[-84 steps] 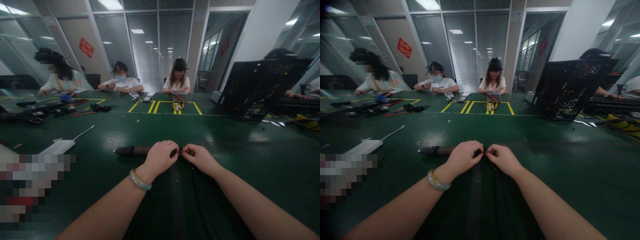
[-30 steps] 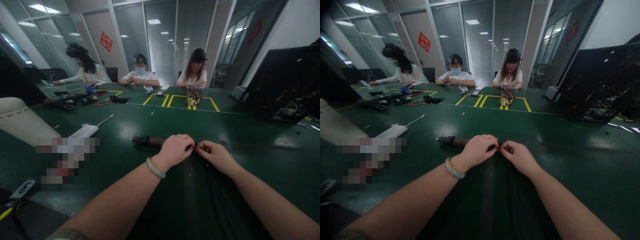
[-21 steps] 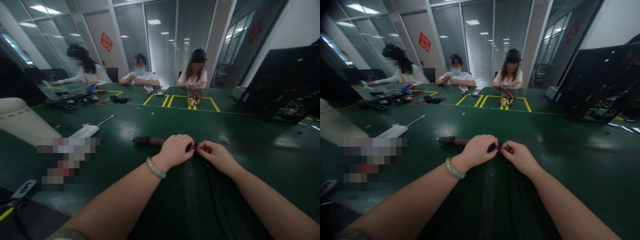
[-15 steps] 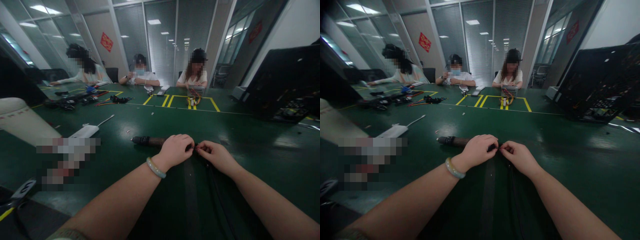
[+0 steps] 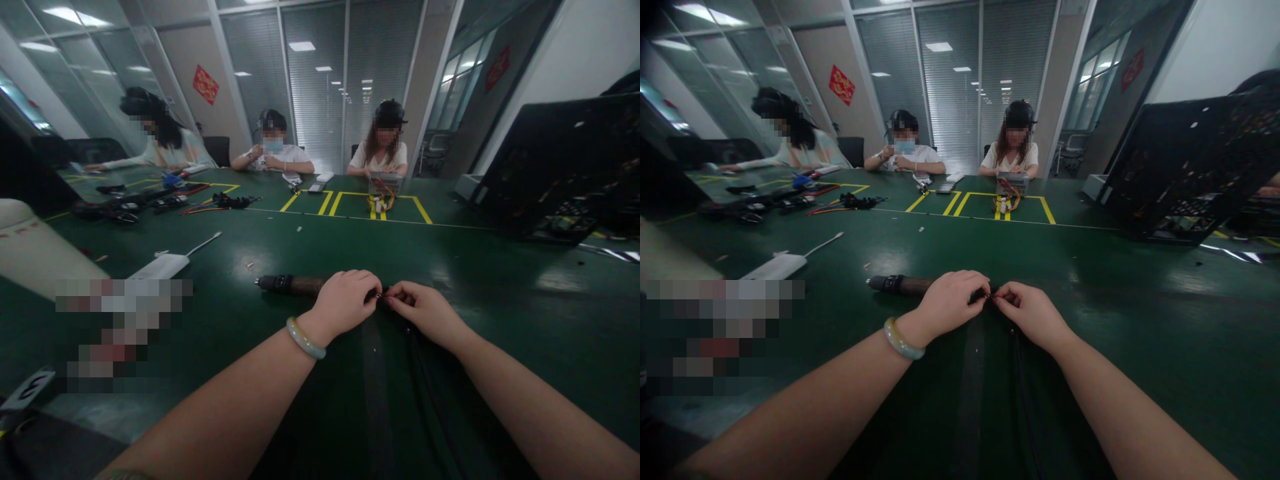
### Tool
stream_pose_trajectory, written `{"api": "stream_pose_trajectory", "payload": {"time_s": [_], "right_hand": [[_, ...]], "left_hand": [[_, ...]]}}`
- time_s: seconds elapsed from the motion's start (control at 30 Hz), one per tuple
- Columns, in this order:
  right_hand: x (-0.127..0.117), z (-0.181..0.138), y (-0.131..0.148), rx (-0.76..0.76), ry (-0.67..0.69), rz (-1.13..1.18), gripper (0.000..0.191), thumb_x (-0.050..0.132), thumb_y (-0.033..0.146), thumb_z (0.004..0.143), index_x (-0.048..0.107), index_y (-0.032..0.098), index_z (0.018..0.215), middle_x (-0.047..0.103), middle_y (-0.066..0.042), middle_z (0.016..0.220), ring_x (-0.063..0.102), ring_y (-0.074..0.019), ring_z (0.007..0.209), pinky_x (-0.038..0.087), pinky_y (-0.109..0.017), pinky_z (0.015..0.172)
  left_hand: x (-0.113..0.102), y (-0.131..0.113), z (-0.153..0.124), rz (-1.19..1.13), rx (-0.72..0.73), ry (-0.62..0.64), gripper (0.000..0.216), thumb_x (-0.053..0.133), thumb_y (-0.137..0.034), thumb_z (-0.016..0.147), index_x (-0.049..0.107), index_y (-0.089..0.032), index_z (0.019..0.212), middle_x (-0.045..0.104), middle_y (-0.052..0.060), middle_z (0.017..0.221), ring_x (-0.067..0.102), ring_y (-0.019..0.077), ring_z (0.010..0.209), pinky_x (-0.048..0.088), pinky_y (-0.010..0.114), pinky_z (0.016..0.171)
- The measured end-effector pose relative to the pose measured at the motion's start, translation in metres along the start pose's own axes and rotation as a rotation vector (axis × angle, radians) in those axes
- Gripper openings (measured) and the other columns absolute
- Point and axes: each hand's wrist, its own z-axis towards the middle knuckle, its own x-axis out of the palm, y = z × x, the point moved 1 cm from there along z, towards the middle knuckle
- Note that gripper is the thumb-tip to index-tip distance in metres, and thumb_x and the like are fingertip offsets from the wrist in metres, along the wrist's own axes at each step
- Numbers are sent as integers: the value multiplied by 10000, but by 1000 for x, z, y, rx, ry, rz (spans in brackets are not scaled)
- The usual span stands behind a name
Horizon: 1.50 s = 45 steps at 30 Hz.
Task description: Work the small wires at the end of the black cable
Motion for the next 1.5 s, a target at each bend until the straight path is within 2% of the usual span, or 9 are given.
{"api": "stream_pose_trajectory", "payload": {"time_s": [0.27, 0.57, 0.73, 0.9, 1.07, 1.3, 1.5], "right_hand": [[-1, -1, -2, 1, -1, -16, 175, 571, 339, 863, 673, 214, 933, 691, 4, 815, 613, -139, 682, 441, -239, 603], [1, -1, -3, 2, -2, 11, 187, 563, 354, 866, 661, 208, 929, 690, 1, 806, 620, -151, 699, 439, -247, 612], [0, -1, -1, 0, -4, 3, 188, 564, 351, 863, 665, 210, 934, 695, -2, 818, 624, -152, 704, 442, -246, 613], [0, -1, -1, 10, -2, -4, 198, 561, 360, 865, 667, 208, 935, 694, -6, 817, 619, -149, 689, 440, -247, 602], [-1, -2, 1, 4, -1, 0, 215, 553, 365, 864, 669, 198, 935, 694, -13, 821, 618, -158, 692, 442, -260, 607], [-1, -1, 4, -3, -12, -3, 203, 556, 344, 857, 678, 202, 935, 697, -12, 830, 621, -154, 699, 446, -254, 615], [1, -3, 5, -26, -52, -72, 178, 555, 312, 857, 678, 206, 930, 688, 2, 794, 599, -140, 669, 426, -239, 601]], "left_hand": [[1, 0, 0, -3, -6, -11, 88, 569, -249, 866, 608, -219, 940, 638, 11, 1015, 592, 196, 950, 461, 369, 844], [2, 1, 1, 18, 9, 1, 97, 581, -200, 855, 610, -224, 945, 639, 5, 1028, 593, 192, 970, 462, 360, 855], [2, 1, 0, 7, -9, -13, 134, 594, -262, 863, 604, -224, 991, 639, 10, 1037, 595, 195, 969, 468, 371, 856], [3, 2, 1, 22, 3, -1, 89, 579, -210, 868, 611, -221, 951, 635, 9, 1054, 592, 191, 986, 459, 369, 877], [3, 2, 1, -8, -4, -12, 149, 608, -233, 852, 603, -220, 1001, 640, 13, 1037, 596, 197, 970, 470, 371, 853], [4, 3, 1, -5, 16, -1, 87, 566, -196, 872, 617, -219, 938, 633, 13, 1058, 587, 192, 995, 464, 371, 884], [3, 2, 2, 9, 14, -2, 87, 578, -181, 854, 612, -212, 928, 638, 20, 1024, 593, 198, 976, 472, 366, 863]]}}
